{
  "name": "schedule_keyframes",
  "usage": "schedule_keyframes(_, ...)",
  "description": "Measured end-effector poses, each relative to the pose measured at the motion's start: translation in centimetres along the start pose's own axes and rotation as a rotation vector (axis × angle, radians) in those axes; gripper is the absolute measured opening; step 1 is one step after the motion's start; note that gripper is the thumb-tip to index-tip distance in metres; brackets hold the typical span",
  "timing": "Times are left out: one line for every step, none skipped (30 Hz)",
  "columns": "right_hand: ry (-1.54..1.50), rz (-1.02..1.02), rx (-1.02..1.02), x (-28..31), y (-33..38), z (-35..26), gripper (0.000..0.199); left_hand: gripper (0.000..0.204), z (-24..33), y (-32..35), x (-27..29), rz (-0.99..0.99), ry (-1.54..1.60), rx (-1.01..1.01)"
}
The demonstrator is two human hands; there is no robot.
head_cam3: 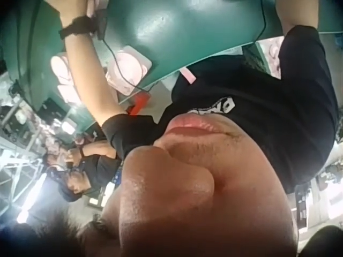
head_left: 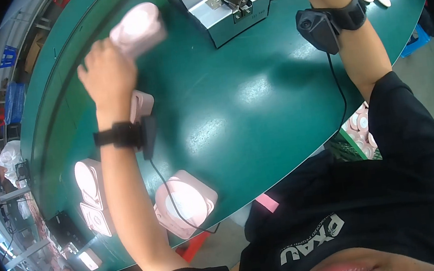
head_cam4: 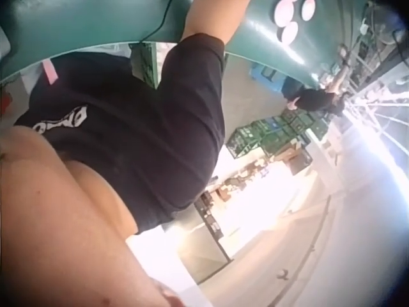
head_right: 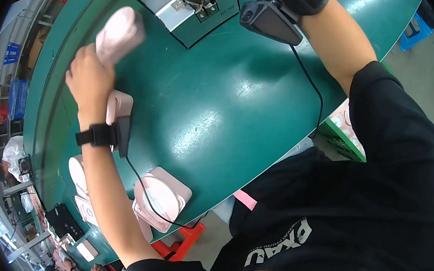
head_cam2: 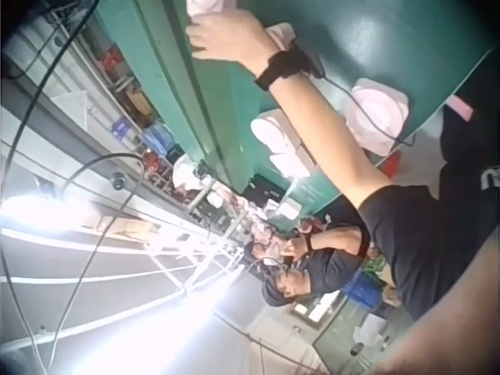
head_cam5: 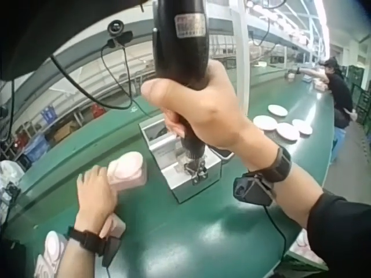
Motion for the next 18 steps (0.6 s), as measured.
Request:
schedule_keyframes(-0.059,-0.007,-0.039,0.2,0.1,1.0,0.025,0.063,-0.2,0.0,0.6,-0.003,-0.008,-0.001)
schedule_keyframes(-0.121,-0.014,-0.078,0.2,0.0,1.8,0.024,0.073,-1.1,0.7,0.8,-0.291,0.04,0.113)
schedule_keyframes(-0.08,-0.005,-0.07,1.0,-0.4,1.0,0.024,0.084,-0.5,0.4,1.4,-0.549,0.126,0.206)
schedule_keyframes(-0.1,-0.018,-0.091,1.0,-0.6,1.1,0.024,0.096,-1.2,1.5,0.9,-0.658,0.227,0.196)
schedule_keyframes(-0.12,-0.029,-0.114,1.0,-0.8,1.2,0.025,0.109,-1.9,2.8,0.5,-0.77,0.325,0.183)
schedule_keyframes(-0.15,-0.036,-0.147,1.2,-0.4,2.0,0.025,0.115,-1.9,4.2,1.5,-0.832,0.353,0.184)
schedule_keyframes(-0.136,-0.025,-0.151,1.5,-0.3,1.6,0.025,0.121,-1.9,5.1,3.2,-0.884,0.39,0.185)
schedule_keyframes(-0.133,-0.026,-0.196,1.3,-0.4,1.3,0.024,0.121,-2.4,6.3,4.4,-0.887,0.389,0.181)
schedule_keyframes(-0.12,-0.028,-0.239,1.2,-0.5,0.5,0.024,0.119,-2.7,7.2,5.6,-0.864,0.416,0.125)
schedule_keyframes(-0.106,-0.029,-0.283,1.1,-0.4,-0.3,0.024,0.117,-2.5,7.5,6.3,-0.84,0.445,0.068)
schedule_keyframes(-0.118,-0.033,-0.289,0.4,-0.2,-0.4,0.024,0.117,-2.4,7.9,6.9,-0.85,0.441,0.077)
schedule_keyframes(-0.149,-0.036,-0.278,-0.2,0.1,-0.5,0.024,0.114,-1.6,8.4,7.7,-0.833,0.467,0.069)
schedule_keyframes(-0.181,-0.04,-0.267,-0.8,0.4,-0.7,0.024,0.112,-0.7,8.9,8.5,-0.815,0.495,0.063)
schedule_keyframes(-0.274,-0.074,-0.245,-3.1,0.1,-0.8,0.024,0.108,-1.4,10.5,10.3,-0.757,0.465,0.052)
schedule_keyframes(-0.218,-0.073,-0.257,-2.4,0.6,-1.9,0.024,0.105,1.5,9.7,10.1,-0.656,0.527,-0.05)
schedule_keyframes(-0.238,-0.084,-0.284,-2.7,1.2,-2.1,0.023,0.105,2.9,10.0,10.8,-0.667,0.528,-0.028)
schedule_keyframes(-0.258,-0.096,-0.311,-2.9,1.9,-2.2,0.021,0.103,4.3,9.8,11.8,-0.615,0.583,-0.094)
schedule_keyframes(-0.27,-0.101,-0.332,-3.1,2.2,-2.8,0.02,0.101,5.5,9.6,12.8,-0.553,0.637,-0.17)
Point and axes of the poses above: each hand's wrist, its own y-axis away from the middle knuckle, its own x-axis out of the back of the hand, z = x × y, the point moved 2 cm from there along -y, towards the middle knuckle, and after that the axes turned 14 degrees about -y, right-handed, at the moved point
